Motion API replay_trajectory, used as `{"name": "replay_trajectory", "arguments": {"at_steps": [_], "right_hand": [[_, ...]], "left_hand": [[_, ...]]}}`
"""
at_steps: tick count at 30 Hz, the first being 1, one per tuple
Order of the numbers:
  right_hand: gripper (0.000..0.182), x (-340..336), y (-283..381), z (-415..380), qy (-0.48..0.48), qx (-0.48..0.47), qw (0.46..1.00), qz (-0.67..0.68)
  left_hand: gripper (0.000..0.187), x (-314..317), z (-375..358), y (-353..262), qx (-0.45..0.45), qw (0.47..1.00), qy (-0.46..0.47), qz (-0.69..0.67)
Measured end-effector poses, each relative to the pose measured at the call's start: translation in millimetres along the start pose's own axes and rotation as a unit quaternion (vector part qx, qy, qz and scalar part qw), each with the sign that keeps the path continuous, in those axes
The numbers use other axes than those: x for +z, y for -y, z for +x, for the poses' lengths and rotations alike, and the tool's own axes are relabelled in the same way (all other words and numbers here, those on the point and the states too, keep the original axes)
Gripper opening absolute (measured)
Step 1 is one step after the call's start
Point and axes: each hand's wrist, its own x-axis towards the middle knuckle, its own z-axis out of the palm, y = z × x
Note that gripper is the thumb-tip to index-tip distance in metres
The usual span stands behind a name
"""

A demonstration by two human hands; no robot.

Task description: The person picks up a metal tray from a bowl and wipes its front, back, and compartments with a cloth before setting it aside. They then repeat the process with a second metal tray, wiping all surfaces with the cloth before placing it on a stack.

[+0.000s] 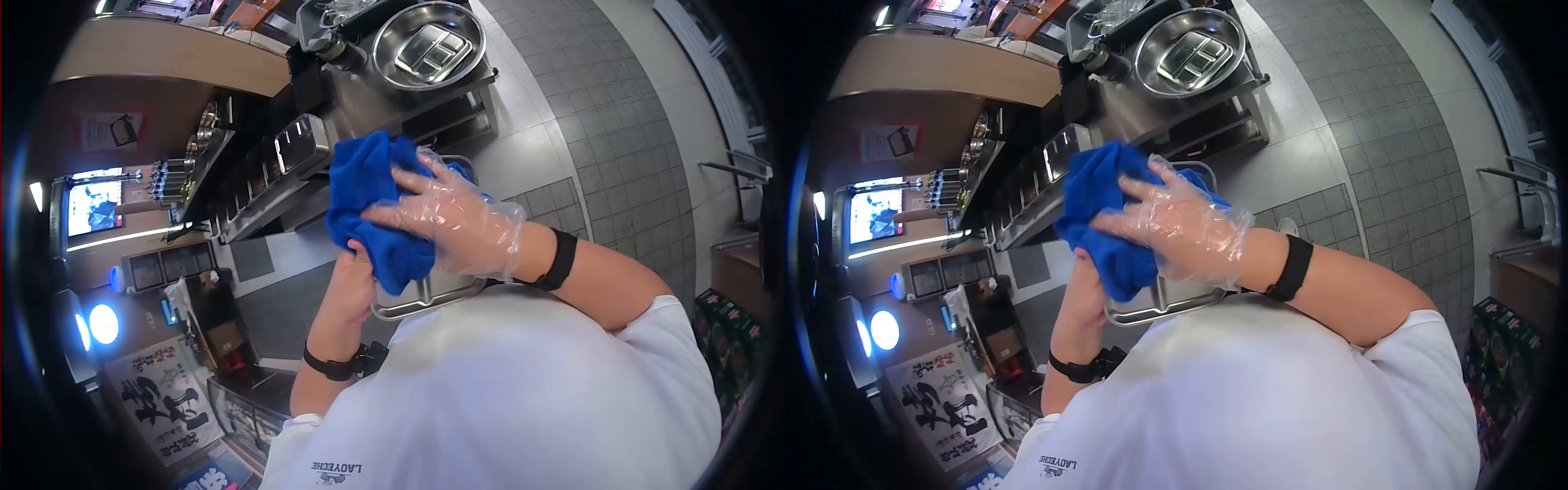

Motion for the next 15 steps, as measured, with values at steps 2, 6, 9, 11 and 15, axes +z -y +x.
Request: {"name": "replay_trajectory", "arguments": {"at_steps": [2,6,9,11,15], "right_hand": [[0.061,-14.1,-9.4,-6.6,-0.021,-0.029,0.998,0.057],[0.045,-38.8,-50.1,-31.6,0.063,-0.062,0.977,0.194],[0.052,-38.6,-63.5,-36.1,-0.168,0.114,0.941,0.27],[0.06,-41.1,-61.8,-36.2,-0.213,0.194,0.915,0.282],[0.062,-72.4,-50.1,-31.3,-0.072,0.094,0.992,0.036]], "left_hand": [[0.087,9.0,-0.5,-4.2,0.018,1.0,0.004,0.025],[0.105,15.2,0.8,-5.6,0.044,0.997,-0.002,0.057],[0.101,24.6,1.1,-9.2,0.027,0.999,0.022,0.02],[0.1,28.7,-2.0,-11.3,0.02,1.0,0.005,0.015],[0.098,32.9,-6.5,-13.6,0.021,1.0,-0.012,0.003]]}}
